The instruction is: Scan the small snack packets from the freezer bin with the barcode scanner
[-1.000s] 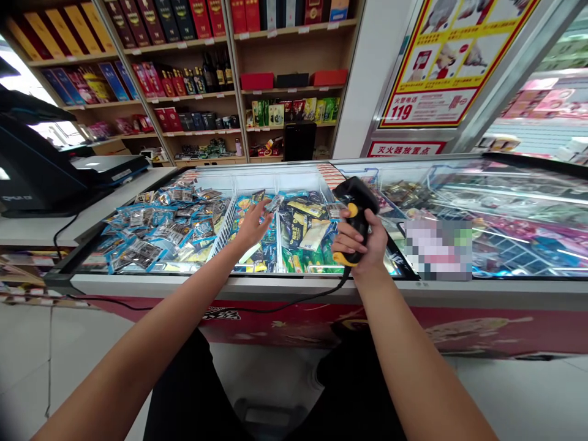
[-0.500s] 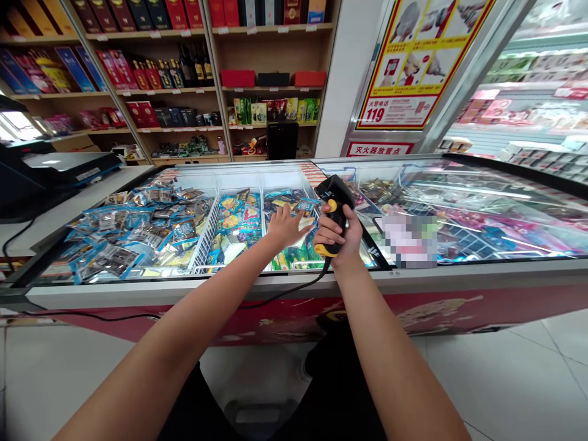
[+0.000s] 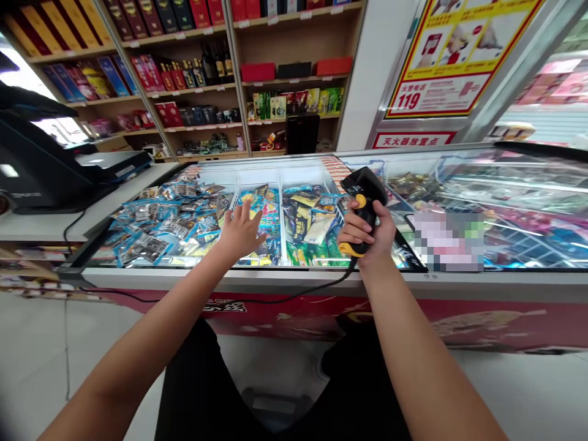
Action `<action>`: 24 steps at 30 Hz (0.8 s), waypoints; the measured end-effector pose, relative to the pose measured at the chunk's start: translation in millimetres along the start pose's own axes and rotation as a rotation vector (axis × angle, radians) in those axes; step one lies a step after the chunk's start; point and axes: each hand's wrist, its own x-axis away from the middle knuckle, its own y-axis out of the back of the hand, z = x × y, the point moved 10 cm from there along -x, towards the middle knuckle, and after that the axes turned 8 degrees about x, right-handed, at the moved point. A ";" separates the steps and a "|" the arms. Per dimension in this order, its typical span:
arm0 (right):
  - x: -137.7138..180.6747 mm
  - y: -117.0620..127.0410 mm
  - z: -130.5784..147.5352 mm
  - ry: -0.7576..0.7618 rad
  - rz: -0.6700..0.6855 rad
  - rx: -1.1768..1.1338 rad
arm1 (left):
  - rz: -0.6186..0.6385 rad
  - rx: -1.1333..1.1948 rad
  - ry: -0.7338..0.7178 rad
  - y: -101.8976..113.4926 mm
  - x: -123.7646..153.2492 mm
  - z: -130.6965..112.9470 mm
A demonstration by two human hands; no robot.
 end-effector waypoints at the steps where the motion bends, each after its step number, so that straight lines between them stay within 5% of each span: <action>1: -0.2 0.3 -2.2 -0.026 0.009 -0.032 | 0.007 -0.043 0.040 4.0 10.3 21.4; 5: -2.3 -3.0 -5.3 -0.053 0.067 -0.090 | 0.040 -0.138 0.278 13.5 39.3 105.1; 8: -2.4 -2.8 -5.5 -0.028 -0.001 -0.065 | 0.065 -0.121 0.322 12.2 44.3 128.9; 13: 0.0 0.6 -4.8 -0.018 -0.213 0.191 | 0.135 0.103 0.050 -3.7 33.3 82.8; 18: -25.5 0.6 -2.7 -0.059 -0.205 0.482 | 0.181 0.281 -0.107 -20.0 5.3 31.1; 21: -52.0 4.3 -1.5 -0.090 -0.174 0.425 | 0.188 0.495 -0.026 -26.7 -31.7 26.1; 24: -73.5 11.2 1.4 -0.109 -0.179 0.373 | 0.085 0.977 0.200 -32.6 -74.7 43.6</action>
